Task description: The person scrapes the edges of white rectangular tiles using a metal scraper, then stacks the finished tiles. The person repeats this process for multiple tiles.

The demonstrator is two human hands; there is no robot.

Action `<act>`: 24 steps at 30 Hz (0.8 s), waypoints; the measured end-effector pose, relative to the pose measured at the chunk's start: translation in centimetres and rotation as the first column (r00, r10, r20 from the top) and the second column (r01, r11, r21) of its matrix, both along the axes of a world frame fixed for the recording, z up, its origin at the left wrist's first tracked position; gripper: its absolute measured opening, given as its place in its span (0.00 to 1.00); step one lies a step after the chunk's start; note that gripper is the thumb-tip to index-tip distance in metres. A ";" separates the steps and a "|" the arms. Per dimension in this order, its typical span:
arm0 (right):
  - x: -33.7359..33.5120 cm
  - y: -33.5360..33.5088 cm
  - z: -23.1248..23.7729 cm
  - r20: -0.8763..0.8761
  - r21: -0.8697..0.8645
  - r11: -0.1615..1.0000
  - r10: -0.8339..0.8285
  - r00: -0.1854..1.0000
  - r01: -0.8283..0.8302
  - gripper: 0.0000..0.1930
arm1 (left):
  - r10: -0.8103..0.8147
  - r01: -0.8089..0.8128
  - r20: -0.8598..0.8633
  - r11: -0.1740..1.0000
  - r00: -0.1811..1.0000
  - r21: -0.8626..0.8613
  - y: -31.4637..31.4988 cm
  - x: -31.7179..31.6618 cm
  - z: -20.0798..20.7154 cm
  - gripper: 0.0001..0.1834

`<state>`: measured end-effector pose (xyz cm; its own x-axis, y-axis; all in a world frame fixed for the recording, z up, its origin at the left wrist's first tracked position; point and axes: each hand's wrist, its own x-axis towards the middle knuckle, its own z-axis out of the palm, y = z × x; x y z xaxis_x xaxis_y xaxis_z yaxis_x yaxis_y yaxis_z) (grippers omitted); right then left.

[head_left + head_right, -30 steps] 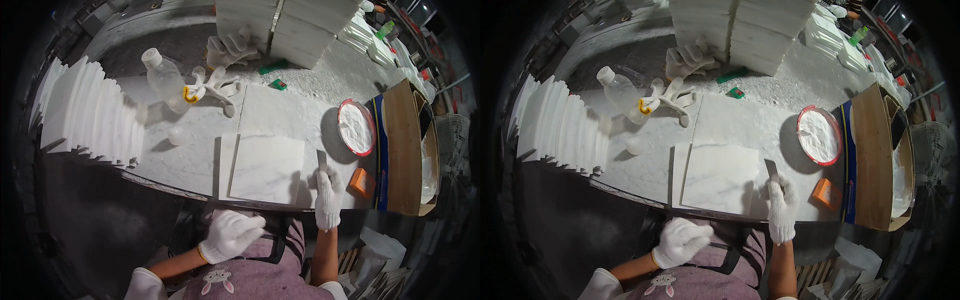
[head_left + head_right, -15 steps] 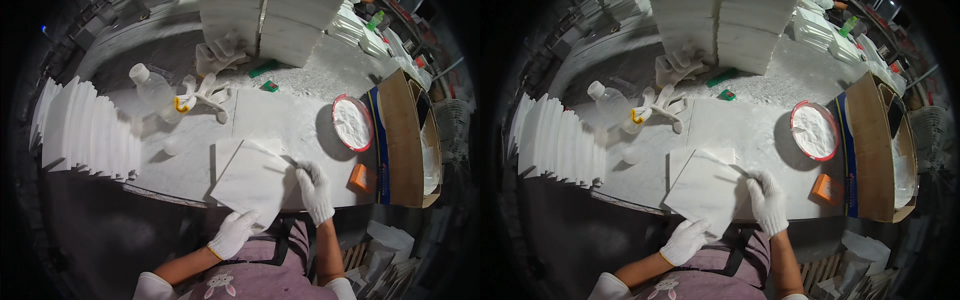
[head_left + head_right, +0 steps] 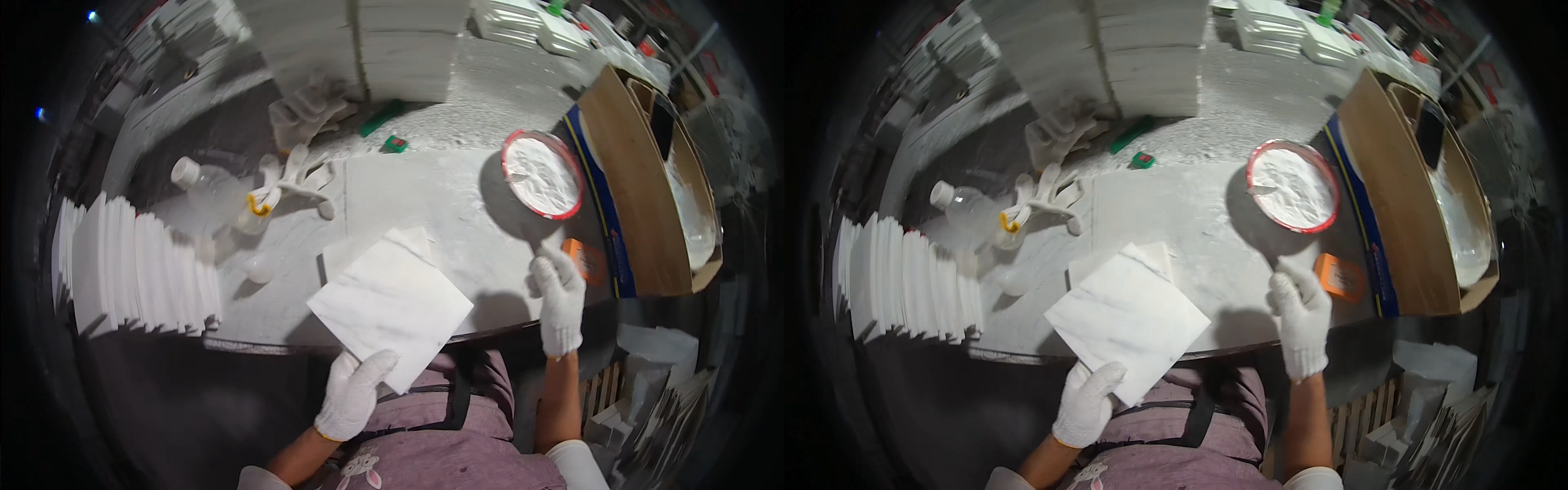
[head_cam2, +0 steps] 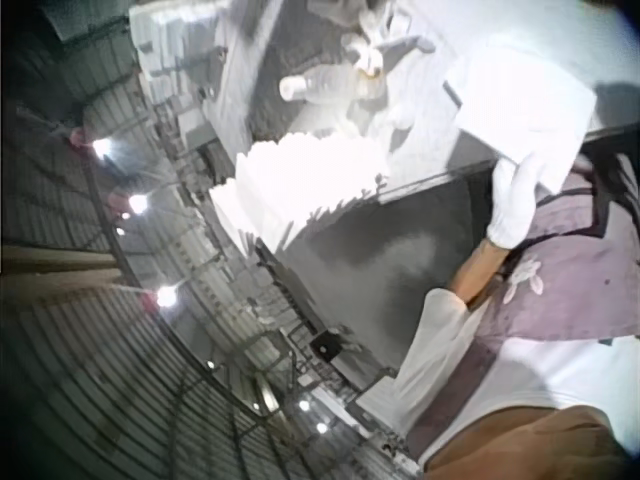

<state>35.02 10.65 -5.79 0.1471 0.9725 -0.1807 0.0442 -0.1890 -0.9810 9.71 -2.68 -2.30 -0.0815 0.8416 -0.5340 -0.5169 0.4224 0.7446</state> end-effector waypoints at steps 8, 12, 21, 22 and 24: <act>5.9 6.5 1.8 0.375 0.242 0.970 -0.086 0.923 -0.008 0.18 | -0.205 0.224 -0.146 0.965 0.968 0.134 6.6 -1.1 2.5 0.10; 6.2 8.3 1.6 0.717 0.235 0.963 -0.078 0.693 -0.134 0.16 | -0.251 0.378 -0.393 0.880 0.884 0.287 9.1 -0.9 0.5 0.11; 6.2 11.4 1.0 0.765 0.024 0.980 0.108 0.635 -0.196 0.16 | -0.349 0.507 -0.423 0.785 0.836 0.356 13.8 0.2 -1.7 0.13; 6.2 11.6 1.2 0.739 -0.007 0.978 0.146 0.658 -0.209 0.16 | -0.318 0.543 -0.512 0.748 0.798 0.381 14.1 0.5 -1.7 0.13; 6.7 12.2 0.9 0.703 0.039 0.964 0.161 0.692 -0.264 0.16 | -0.286 0.578 -0.587 0.710 0.758 0.401 14.8 0.9 -1.6 0.13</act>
<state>41.73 22.81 -4.91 -0.0336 0.9993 0.0132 0.7392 0.0337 -0.6727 10.62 12.14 -3.94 0.2635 0.9646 0.0099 0.0776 -0.0314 0.9965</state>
